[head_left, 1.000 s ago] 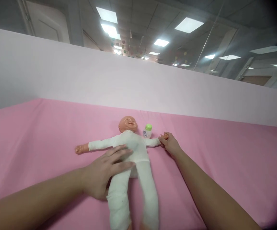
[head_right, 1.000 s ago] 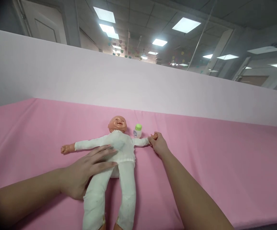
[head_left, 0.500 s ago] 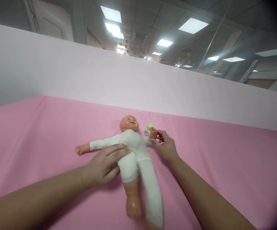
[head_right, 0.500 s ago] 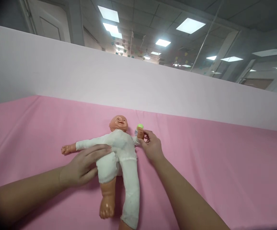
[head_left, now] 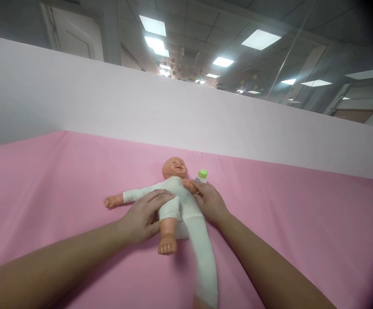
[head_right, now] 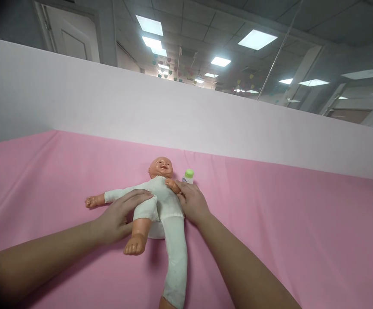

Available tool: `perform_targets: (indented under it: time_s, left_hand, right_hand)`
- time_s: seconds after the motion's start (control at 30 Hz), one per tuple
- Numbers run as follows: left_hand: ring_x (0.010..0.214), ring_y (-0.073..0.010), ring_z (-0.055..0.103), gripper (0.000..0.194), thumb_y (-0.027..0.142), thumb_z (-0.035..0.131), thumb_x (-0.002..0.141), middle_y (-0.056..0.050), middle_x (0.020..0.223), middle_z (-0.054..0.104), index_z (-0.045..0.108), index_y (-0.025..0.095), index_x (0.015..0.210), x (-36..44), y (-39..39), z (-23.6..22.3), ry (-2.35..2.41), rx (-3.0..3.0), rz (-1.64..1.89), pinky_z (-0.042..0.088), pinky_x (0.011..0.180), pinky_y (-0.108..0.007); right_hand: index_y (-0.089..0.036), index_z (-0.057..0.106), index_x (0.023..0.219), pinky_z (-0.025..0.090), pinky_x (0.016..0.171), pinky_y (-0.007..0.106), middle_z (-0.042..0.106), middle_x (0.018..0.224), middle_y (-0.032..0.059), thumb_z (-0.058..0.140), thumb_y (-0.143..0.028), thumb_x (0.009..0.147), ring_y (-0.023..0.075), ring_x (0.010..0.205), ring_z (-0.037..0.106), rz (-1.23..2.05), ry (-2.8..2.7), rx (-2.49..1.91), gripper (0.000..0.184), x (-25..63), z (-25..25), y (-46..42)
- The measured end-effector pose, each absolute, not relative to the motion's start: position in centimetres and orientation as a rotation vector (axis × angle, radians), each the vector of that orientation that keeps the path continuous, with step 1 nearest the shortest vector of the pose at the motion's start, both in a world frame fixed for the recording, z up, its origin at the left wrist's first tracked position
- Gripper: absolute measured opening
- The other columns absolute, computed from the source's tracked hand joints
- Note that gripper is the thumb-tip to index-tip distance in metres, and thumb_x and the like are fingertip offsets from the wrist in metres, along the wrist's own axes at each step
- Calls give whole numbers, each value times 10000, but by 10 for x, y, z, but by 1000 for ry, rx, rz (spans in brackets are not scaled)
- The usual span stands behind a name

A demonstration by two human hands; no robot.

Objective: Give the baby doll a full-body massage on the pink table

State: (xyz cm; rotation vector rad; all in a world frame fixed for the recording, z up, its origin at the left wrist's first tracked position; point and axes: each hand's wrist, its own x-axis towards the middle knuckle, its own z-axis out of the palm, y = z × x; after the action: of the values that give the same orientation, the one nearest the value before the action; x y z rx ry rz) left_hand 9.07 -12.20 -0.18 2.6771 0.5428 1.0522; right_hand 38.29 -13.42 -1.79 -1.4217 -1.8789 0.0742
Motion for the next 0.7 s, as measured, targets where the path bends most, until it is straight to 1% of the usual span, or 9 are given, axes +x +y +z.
perform_targets:
  time_s: [0.1,0.23,0.3,0.37,0.47,0.53,0.6,0.63,0.7]
  left_hand:
    - [1171,-288,625,520,323,652,920,-136,1322,614,520,243,1416,89,-130,-2,388,2800,1212,540,996,-454]
    - [940,-231,672,387,191,599,909,-122,1159,692,589,220,1295,92,-146,1,49,2970,1338,570,834,-388]
    - [878,-227,675,375,134,551,901,-125,1110,715,610,206,1265,93,-152,3,-73,3014,1338,565,774,-378]
    - [842,-234,675,392,124,523,888,-141,1071,725,622,178,1264,92,-155,5,-142,3016,1314,560,730,-378]
    - [830,-244,676,426,158,539,864,-162,1044,716,624,143,1281,89,-154,8,-154,2976,1262,555,691,-373]
    - [855,-244,678,461,177,570,854,-165,1059,704,615,135,1311,86,-151,10,-133,2926,1244,562,706,-368]
    - [908,-239,680,501,163,590,848,-153,1097,695,600,150,1349,84,-147,10,-87,2860,1251,575,763,-362]
    - [950,-239,682,517,147,595,847,-145,1125,690,594,164,1364,84,-145,9,-40,2827,1273,579,805,-362]
    - [1037,-238,677,537,110,589,851,-120,1181,680,594,202,1380,84,-140,7,152,2763,1295,574,882,-362]
  right_hand:
    - [-315,524,1483,566,966,461,680,1342,64,636,-328,915,255,1078,685,299,-1588,-1385,579,397,-20,-133]
    - [-276,468,1478,612,896,424,666,1335,86,720,-393,842,251,1075,697,554,-1132,-1165,694,426,-28,-125]
    - [-251,512,1405,636,823,406,700,1228,78,690,-374,832,239,988,719,651,-927,-1150,613,440,-32,-119]
    - [-209,591,1263,645,698,364,731,1040,66,672,-333,808,218,832,724,722,-825,-1288,479,450,-35,-113]
    - [-174,667,991,583,492,289,715,809,57,735,-272,724,196,636,669,767,-850,-1494,292,459,-38,-108]
    - [-171,676,903,522,408,265,701,743,57,776,-259,692,185,561,630,769,-878,-1526,250,462,-38,-108]
    - [-176,673,972,526,420,267,716,780,60,790,-308,718,185,569,639,751,-882,-1520,309,461,-38,-109]
    - [-180,657,1044,556,468,277,731,833,64,793,-350,741,191,610,664,718,-884,-1493,374,459,-37,-110]
    - [-192,593,1200,618,635,314,753,979,76,789,-440,784,213,764,720,586,-917,-1414,523,451,-34,-113]
